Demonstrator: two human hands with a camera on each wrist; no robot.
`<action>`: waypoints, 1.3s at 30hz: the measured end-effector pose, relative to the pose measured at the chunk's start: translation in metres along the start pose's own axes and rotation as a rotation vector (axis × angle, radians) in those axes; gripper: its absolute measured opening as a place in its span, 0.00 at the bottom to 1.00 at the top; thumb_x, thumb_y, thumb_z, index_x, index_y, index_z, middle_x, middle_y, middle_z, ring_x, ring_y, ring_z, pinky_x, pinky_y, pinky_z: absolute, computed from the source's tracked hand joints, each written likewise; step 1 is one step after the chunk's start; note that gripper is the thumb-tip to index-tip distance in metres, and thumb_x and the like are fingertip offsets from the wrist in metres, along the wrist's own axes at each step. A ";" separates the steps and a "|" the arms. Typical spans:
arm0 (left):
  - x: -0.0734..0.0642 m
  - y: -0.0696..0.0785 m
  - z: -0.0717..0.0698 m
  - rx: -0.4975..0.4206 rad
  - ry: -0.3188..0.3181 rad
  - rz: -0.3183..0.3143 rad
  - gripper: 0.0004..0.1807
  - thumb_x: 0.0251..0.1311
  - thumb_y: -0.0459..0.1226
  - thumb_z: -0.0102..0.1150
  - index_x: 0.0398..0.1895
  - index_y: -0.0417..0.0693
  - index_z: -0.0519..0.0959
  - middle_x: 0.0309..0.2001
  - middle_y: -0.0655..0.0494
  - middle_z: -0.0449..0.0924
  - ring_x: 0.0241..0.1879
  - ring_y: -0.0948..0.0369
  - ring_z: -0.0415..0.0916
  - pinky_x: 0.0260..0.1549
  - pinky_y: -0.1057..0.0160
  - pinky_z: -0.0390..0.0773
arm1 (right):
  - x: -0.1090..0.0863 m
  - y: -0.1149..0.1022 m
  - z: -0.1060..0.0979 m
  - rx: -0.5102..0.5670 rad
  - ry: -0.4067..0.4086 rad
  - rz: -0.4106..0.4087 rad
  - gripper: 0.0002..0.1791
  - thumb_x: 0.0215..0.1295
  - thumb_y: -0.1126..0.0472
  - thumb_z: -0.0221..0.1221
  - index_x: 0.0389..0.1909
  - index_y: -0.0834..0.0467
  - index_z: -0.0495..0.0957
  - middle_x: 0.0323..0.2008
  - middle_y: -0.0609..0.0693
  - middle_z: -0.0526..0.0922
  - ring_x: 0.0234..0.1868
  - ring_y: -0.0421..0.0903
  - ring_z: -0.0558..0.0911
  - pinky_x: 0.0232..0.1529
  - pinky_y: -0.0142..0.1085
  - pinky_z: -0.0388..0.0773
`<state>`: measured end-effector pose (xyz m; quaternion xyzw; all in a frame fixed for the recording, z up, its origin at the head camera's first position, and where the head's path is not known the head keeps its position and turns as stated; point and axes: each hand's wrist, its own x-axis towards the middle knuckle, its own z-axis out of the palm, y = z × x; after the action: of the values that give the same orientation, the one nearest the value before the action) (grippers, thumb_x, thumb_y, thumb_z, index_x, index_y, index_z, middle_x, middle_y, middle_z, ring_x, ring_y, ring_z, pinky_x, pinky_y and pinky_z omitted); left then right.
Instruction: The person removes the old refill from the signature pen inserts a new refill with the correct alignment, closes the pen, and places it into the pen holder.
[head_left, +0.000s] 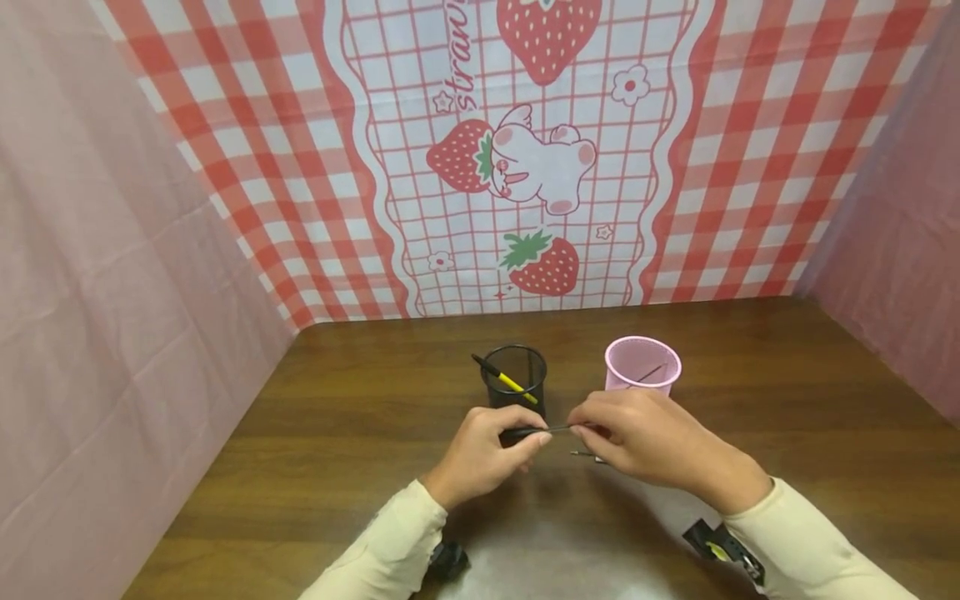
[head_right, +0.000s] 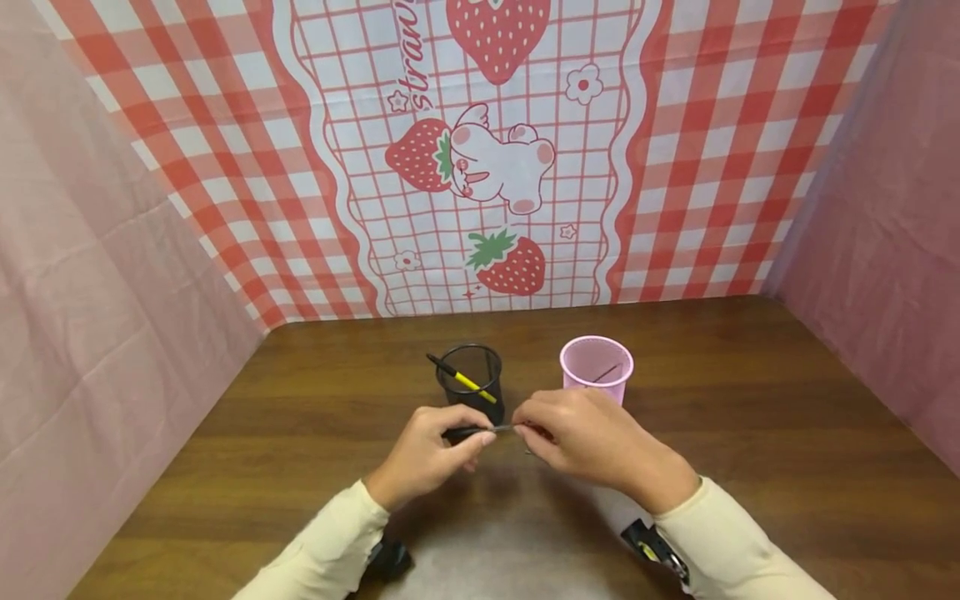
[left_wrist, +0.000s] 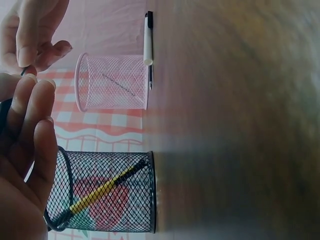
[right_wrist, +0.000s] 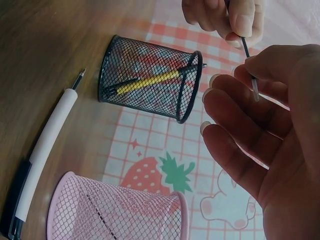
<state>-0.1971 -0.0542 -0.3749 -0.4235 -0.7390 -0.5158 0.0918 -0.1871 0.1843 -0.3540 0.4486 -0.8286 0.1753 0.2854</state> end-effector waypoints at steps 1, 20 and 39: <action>0.000 0.000 0.000 -0.003 -0.002 0.003 0.02 0.61 0.25 0.65 0.35 0.38 0.83 0.21 0.52 0.80 0.16 0.69 0.77 0.18 0.67 0.80 | 0.000 0.000 0.000 0.001 0.000 -0.001 0.07 0.56 0.64 0.68 0.35 0.50 0.83 0.32 0.35 0.81 0.30 0.28 0.76 0.30 0.27 0.76; -0.004 0.002 -0.001 0.011 0.001 0.044 0.03 0.59 0.23 0.65 0.35 0.35 0.83 0.20 0.50 0.80 0.15 0.63 0.78 0.17 0.67 0.79 | 0.006 -0.008 0.014 0.018 -0.010 -0.029 0.05 0.57 0.63 0.68 0.33 0.51 0.84 0.29 0.36 0.81 0.27 0.28 0.75 0.27 0.25 0.75; -0.003 -0.033 0.007 0.077 -0.036 0.131 0.02 0.66 0.35 0.64 0.38 0.48 0.84 0.25 0.63 0.81 0.18 0.76 0.75 0.21 0.75 0.77 | 0.001 -0.008 0.011 0.009 -0.041 0.007 0.06 0.55 0.62 0.70 0.33 0.51 0.84 0.30 0.35 0.81 0.27 0.30 0.77 0.27 0.27 0.75</action>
<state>-0.2172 -0.0532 -0.4027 -0.4763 -0.7306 -0.4721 0.1281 -0.1838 0.1736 -0.3614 0.4504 -0.8350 0.1711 0.2657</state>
